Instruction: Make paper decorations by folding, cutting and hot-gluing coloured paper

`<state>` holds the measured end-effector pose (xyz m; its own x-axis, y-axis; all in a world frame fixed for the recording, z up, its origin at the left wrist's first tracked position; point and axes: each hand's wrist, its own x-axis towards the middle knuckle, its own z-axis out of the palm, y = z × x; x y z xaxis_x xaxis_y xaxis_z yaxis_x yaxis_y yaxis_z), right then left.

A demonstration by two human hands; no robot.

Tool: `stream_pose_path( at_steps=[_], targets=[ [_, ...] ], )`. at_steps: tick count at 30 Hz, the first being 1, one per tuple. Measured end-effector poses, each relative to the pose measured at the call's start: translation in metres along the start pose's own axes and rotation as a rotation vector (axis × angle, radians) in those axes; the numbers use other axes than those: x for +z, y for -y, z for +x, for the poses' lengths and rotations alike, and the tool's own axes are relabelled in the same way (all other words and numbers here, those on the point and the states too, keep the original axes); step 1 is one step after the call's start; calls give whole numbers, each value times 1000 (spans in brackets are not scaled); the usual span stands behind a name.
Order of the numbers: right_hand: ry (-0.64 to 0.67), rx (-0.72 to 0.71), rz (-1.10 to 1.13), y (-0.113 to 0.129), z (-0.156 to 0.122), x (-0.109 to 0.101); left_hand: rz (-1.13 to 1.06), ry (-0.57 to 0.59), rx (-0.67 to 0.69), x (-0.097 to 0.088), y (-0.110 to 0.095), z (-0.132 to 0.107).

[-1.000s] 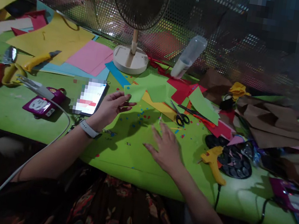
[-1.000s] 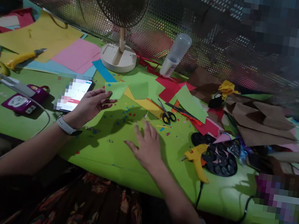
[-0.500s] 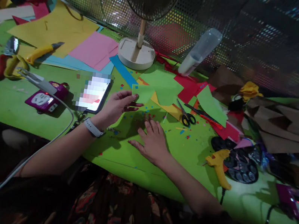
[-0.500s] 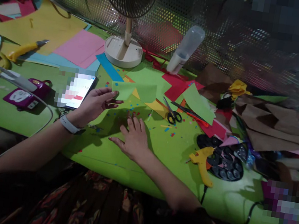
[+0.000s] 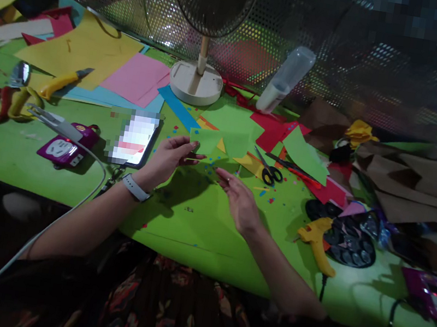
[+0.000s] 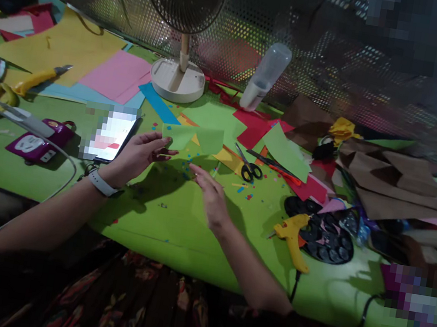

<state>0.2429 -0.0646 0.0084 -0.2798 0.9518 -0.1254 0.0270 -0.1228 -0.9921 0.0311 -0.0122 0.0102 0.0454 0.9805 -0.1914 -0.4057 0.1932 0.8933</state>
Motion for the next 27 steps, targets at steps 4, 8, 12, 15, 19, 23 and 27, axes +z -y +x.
stream_pose_path(
  at_steps=[4,8,12,15,19,23,27],
  targets=[
    [-16,46,236,0,4,-2,48,17,-50,5,1,-4],
    [-26,-46,-71,1,0,-3,72,25,-42,6,-1,-6],
    [23,-228,-868,-8,-4,5,45,-10,41,0,-3,-3],
    [111,-316,-1266,-16,-3,16,55,-23,41,-1,-4,-2],
    [215,-331,-1445,-22,1,23,64,-1,15,4,-7,-6],
    [199,-323,-1424,-24,1,23,62,16,8,7,-7,-7],
    [109,-217,-1101,-18,-1,15,64,20,2,4,-3,-4]
  ],
)
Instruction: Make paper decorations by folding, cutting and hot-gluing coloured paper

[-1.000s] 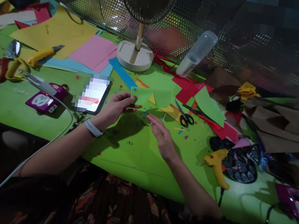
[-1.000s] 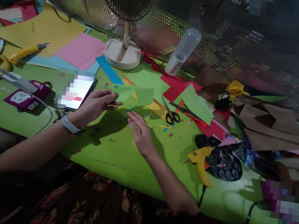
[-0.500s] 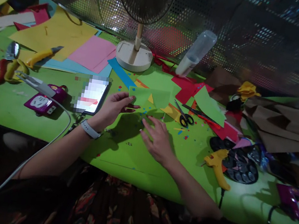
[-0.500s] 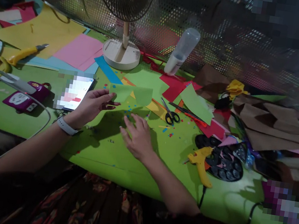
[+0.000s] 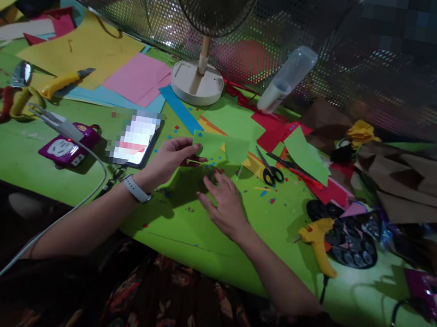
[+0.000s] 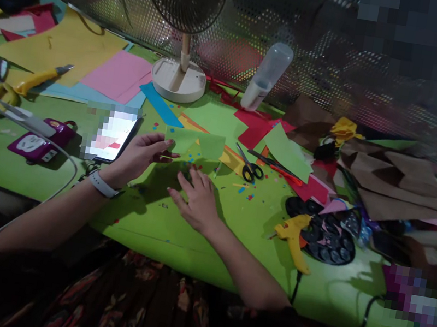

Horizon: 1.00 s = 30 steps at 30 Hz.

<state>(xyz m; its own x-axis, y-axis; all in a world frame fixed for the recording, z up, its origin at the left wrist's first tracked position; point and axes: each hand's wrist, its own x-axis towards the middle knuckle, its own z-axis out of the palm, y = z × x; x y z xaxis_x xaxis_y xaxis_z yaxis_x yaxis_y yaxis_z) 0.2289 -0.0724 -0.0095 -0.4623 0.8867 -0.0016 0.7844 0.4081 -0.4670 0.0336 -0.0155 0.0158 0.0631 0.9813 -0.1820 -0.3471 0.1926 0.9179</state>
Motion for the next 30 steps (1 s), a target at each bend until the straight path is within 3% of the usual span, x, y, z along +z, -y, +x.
stream_pose_path(
  at_steps=[4,8,12,14,18,21,30],
  targets=[
    [-82,146,630,-4,-1,-13,7,-4,-9,-3,4,3],
    [-129,204,1197,-8,3,-14,16,10,-20,-2,6,2],
    [-177,210,1424,-11,4,-14,29,37,-47,-1,9,1],
    [-204,207,1305,-12,4,-17,40,30,-38,-3,8,2],
    [-250,79,722,-14,4,-15,35,-34,24,-5,3,3],
    [-204,-45,367,-15,8,-6,43,-29,20,-4,-1,3],
    [-97,-194,-209,-13,25,9,62,-19,-1,-3,2,3]
  ],
)
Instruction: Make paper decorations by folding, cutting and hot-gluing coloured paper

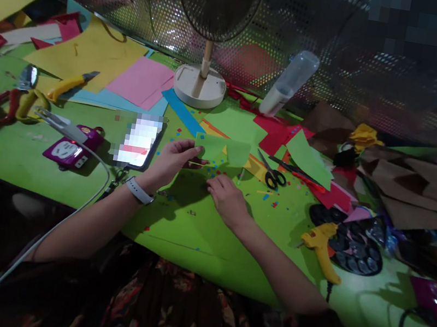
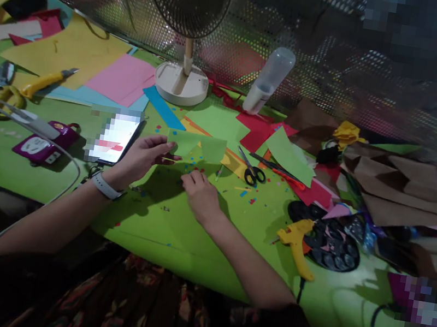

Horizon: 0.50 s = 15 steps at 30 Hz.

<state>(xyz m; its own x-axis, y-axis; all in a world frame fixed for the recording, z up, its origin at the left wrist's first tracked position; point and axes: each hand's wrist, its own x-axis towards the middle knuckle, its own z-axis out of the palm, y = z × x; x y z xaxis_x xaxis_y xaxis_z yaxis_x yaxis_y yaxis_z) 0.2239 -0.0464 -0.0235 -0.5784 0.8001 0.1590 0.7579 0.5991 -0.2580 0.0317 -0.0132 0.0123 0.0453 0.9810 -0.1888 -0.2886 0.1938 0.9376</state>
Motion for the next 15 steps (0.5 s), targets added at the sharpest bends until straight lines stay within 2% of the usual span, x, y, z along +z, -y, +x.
stream_pose_path(
  at_steps=[6,15],
  targets=[
    [7,-96,-145,1,3,2,-17,7,5,-1,3,2],
    [-55,-21,82,-5,5,9,-8,-15,0,-1,3,3]
  ],
)
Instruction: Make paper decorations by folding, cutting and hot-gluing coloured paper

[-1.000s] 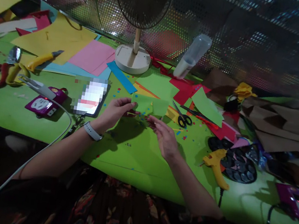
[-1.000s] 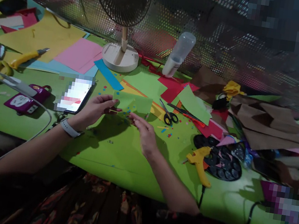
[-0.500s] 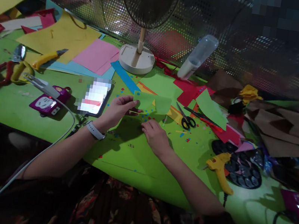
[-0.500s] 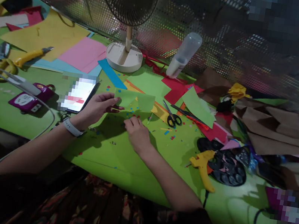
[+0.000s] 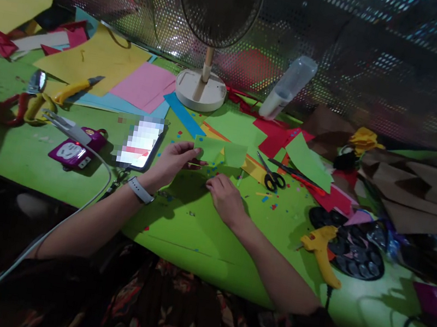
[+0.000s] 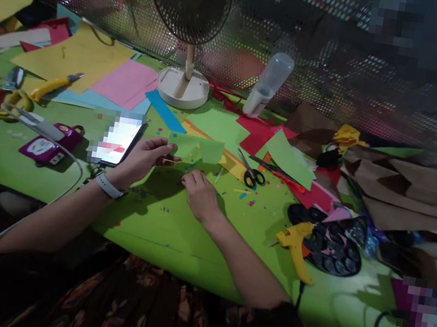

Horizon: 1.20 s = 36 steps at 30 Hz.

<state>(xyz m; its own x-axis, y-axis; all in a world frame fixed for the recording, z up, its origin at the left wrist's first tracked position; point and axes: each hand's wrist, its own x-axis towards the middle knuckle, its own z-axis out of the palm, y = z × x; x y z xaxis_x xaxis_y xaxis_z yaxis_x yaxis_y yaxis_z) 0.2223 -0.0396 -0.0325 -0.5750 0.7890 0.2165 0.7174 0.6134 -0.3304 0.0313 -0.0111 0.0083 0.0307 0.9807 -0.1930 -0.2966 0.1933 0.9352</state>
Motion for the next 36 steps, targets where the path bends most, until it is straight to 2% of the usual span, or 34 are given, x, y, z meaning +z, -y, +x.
stream_pose_path(
  at_steps=[4,7,17,24,27,33,36],
  targets=[
    [-13,30,52,0,2,-4,-3,6,3,-1,0,0],
    [2,2,54,0,3,-6,0,15,0,-1,1,0],
    [27,-65,-70,1,1,3,6,11,-7,0,1,0],
    [-56,26,119,-5,2,0,26,1,-4,0,1,0],
    [-51,30,185,-5,2,-4,25,3,-3,-1,1,0],
    [-42,66,195,-3,2,-8,21,10,13,-1,-1,-1],
    [-7,50,125,-1,3,-6,36,3,11,-1,-2,-1]
  ],
)
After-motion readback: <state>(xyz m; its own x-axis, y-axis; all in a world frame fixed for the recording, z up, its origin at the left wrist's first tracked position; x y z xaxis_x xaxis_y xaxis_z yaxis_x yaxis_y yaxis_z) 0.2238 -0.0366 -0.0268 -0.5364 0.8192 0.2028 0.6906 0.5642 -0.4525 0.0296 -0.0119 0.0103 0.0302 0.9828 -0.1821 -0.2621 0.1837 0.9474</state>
